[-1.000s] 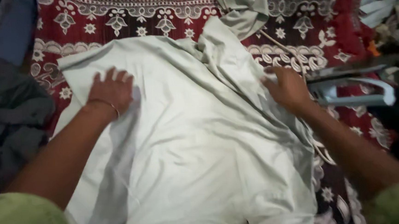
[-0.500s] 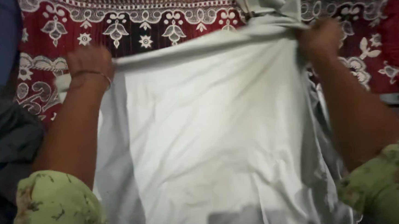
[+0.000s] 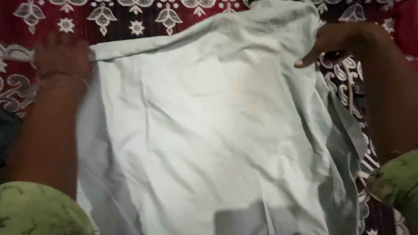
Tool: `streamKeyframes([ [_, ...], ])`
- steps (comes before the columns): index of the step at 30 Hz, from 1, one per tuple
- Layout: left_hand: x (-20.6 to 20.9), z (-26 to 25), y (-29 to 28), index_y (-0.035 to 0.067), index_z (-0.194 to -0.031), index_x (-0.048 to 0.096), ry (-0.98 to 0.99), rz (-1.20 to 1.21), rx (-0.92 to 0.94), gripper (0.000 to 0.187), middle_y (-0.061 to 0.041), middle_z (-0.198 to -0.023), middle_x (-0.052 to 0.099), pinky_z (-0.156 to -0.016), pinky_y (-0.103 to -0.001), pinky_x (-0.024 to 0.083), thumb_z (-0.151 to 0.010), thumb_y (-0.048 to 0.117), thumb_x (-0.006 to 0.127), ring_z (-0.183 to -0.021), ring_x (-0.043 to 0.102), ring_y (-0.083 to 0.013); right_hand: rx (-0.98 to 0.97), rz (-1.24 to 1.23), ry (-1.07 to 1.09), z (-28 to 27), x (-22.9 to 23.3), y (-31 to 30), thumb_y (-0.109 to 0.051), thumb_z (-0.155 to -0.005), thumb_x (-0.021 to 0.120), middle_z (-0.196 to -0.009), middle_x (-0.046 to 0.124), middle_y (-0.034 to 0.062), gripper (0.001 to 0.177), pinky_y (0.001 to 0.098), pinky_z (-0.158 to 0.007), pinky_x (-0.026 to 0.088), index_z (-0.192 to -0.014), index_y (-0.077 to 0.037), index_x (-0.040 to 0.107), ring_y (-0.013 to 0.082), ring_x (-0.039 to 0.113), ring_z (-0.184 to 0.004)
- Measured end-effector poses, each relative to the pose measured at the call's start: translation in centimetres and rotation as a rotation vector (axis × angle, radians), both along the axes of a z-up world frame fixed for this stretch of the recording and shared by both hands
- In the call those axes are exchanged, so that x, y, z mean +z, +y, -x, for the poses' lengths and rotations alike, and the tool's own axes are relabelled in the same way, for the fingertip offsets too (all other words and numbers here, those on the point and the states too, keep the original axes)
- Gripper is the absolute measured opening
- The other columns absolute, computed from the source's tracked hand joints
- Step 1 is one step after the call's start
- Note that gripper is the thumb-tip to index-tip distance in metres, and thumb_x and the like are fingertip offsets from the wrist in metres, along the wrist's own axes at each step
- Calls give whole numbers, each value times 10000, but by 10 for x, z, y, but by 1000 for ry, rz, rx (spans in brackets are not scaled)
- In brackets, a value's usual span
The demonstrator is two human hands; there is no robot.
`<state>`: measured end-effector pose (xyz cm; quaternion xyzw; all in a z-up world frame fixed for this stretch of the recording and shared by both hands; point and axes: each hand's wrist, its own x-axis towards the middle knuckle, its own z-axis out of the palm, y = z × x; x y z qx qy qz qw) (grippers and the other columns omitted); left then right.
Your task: The person buttons, irons, and folds a shirt on a patterned sheet by hand and using an iron.
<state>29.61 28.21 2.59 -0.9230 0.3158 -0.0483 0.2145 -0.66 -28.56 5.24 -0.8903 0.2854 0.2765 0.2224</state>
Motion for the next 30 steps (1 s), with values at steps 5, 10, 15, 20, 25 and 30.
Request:
streamKeyframes([
  [5,16,15,-23,42,-1462,490,128,405,443,500,-250,-1239,669,-810,-560,563,-1030,287,547,-995,697,-406,-213,550,-307,15,4,36,-327,-740,893,-957,731,238,415,528,-760,567,-973,-15,747,418,719,-867],
  [10,-19,91,-78,-127,-1490,402,-299,561,-37,769,-286,-1470,535,-1131,-454,383,-953,379,620,-1344,534,-383,-16,643,-417,68,44,91,-330,-797,827,-1090,706,271,492,583,-795,543,-1175,-42,705,478,682,-974],
  [15,-24,262,-106,160,-1541,388,498,598,-515,863,-132,-1649,270,-1205,-596,148,-829,569,654,-1529,201,-351,-57,609,-142,127,69,156,-237,-886,702,-1203,682,254,412,575,-844,562,-1241,-43,628,467,692,-1023],
  [20,-35,322,-72,283,-1568,336,410,454,-406,772,-69,-1676,208,-1185,-652,96,-916,669,484,-1541,138,-324,167,613,-322,183,51,204,-256,-895,649,-1413,543,233,531,510,-1066,453,-1374,-51,548,416,531,-1306],
  [25,-44,264,27,196,-1606,320,158,609,172,750,-157,-1700,172,-1216,-620,104,-996,621,425,-1558,101,-367,395,501,-691,226,13,269,-382,-849,668,-1483,415,305,767,554,-1101,276,-1436,47,424,460,370,-1369],
  [30,-23,309,39,66,-1566,370,76,587,121,794,-191,-1673,222,-1209,-632,123,-953,553,503,-1555,137,-365,157,612,-878,294,4,303,-291,-941,602,-1473,505,278,477,530,-1173,371,-1267,51,534,427,471,-1400],
])
